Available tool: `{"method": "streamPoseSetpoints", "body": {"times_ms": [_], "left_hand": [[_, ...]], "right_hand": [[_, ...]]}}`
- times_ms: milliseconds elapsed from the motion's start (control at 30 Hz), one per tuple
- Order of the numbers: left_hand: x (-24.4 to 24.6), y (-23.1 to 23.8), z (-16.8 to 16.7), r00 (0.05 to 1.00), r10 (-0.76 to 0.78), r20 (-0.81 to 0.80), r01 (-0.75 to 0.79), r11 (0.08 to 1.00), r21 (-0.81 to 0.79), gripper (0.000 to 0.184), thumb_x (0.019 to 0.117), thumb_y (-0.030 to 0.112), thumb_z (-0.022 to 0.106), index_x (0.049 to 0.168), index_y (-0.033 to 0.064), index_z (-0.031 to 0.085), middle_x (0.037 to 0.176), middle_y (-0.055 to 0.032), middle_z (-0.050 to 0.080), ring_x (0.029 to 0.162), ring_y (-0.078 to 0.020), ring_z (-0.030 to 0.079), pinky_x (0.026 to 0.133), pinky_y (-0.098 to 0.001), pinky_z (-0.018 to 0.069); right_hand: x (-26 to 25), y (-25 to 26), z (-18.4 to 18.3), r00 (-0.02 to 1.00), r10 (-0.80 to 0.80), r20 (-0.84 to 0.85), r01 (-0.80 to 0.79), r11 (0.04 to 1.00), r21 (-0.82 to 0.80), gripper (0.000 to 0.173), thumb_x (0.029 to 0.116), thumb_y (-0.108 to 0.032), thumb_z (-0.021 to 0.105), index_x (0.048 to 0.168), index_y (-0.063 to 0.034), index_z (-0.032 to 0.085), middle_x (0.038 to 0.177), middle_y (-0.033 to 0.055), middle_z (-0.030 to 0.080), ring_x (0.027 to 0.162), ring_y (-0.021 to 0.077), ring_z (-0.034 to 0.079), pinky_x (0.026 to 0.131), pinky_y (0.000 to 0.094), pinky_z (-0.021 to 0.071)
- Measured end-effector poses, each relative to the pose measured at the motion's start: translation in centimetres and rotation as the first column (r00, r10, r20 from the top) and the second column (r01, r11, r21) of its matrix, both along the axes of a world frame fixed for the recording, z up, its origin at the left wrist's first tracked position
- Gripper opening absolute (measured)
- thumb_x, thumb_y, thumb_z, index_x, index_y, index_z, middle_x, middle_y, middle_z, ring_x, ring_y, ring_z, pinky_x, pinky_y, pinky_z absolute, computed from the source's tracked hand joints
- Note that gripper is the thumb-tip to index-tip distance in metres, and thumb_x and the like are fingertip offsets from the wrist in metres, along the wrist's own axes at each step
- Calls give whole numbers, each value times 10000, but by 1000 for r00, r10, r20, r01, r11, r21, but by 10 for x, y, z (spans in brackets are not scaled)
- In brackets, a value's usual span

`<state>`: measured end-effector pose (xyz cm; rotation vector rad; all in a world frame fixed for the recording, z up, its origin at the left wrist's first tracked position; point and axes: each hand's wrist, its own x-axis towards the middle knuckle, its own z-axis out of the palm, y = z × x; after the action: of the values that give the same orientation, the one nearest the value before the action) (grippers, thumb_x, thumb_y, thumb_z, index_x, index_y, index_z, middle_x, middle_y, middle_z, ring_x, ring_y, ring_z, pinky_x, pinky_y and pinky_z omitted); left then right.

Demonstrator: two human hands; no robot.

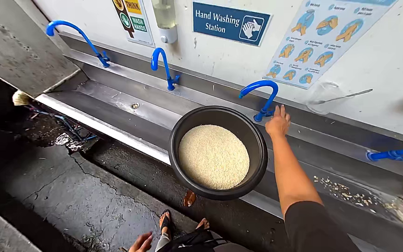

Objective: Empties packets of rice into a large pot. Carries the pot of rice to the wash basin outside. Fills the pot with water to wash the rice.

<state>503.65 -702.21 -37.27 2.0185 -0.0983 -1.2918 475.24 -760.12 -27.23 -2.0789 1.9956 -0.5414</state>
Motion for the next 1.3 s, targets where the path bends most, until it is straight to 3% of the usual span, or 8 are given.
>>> {"method": "streamPoseSetpoints", "body": {"times_ms": [200, 333, 400, 533, 700, 933, 1067, 1300], "left_hand": [[-21, -158, 39, 906, -422, 40, 417, 871, -261, 632, 1061, 354, 547, 1557, 4, 373, 1377, -216, 625, 1244, -288, 637, 1061, -465, 506], [-32, -204, 39, 915, -401, 50, 404, 908, -111, 522, 1092, 316, 531, 1425, -61, 390, 1202, -245, 654, 1059, -304, 705, 934, -451, 565], [-31, -205, 32, 890, -444, 101, 452, 889, -73, 555, 1092, 308, 529, 1468, -56, 347, 1211, -250, 655, 1068, -319, 706, 955, -468, 557], [-29, -206, 34, 870, -482, 103, 484, 875, 7, 532, 1085, 340, 541, 1407, -59, 398, 1211, -245, 656, 1094, -318, 697, 970, -467, 542], [-25, -209, 38, 839, -526, 144, 522, 851, 66, 566, 1069, 385, 564, 1387, -67, 442, 1239, -245, 654, 1149, -332, 678, 1024, -480, 518], [-26, -210, 40, 807, -559, 189, 546, 829, 119, 570, 1062, 426, 563, 1350, -57, 474, 1159, -235, 662, 1103, -342, 670, 995, -507, 508], [-25, -210, 39, 805, -565, 183, 552, 825, 118, 576, 1063, 427, 560, 1361, -59, 471, 1201, -239, 658, 1131, -337, 669, 1014, -504, 504], [-25, -210, 38, 786, -582, 207, 569, 813, 125, 578, 1065, 438, 550, 1361, -53, 475, 1199, -233, 654, 1126, -331, 661, 1013, -504, 497]], "right_hand": [[-8, -26, -18, 983, 63, -172, -46, 994, 97, 501, 965, -2, 572, 1463, -10, 521, 1569, 195, 458, 1396, 480, 446, 1079, 702, 361], [-42, 9, -62, 949, 71, -306, 58, 918, 393, 628, 1043, -108, 451, 1645, -155, 280, 1488, 271, 532, 1461, 474, 393, 1182, 660, 281], [-52, 16, -66, 965, 20, -261, 116, 861, 495, 611, 1033, -119, 458, 1627, -193, 340, 1545, 223, 492, 1487, 435, 370, 1173, 666, 289], [-22, 29, -12, 984, -167, 64, 153, 971, 184, 430, 1055, -194, 530, 1445, -17, 559, 1445, 272, 562, 1384, 443, 497, 1142, 588, 384], [56, 24, 74, 966, 208, 154, -159, 946, -282, 428, 1048, -172, 527, 1419, 37, 559, 1485, 278, 518, 1376, 471, 481, 1148, 587, 375], [102, 28, 99, 992, 102, 78, -69, 936, -345, 434, 1055, -339, 534, 1229, 51, 614, 1319, 284, 566, 1245, 446, 567, 963, 560, 497], [97, 15, 110, 969, 247, -9, -242, 942, -234, 430, 1095, -292, 463, 1413, -27, 579, 1498, 228, 505, 1333, 455, 508, 1058, 596, 435], [44, 17, 130, 908, 418, -27, -418, 899, -133, 438, 1116, -308, 424, 1253, 33, 664, 1356, 298, 570, 1266, 489, 540, 1049, 656, 396]]}}
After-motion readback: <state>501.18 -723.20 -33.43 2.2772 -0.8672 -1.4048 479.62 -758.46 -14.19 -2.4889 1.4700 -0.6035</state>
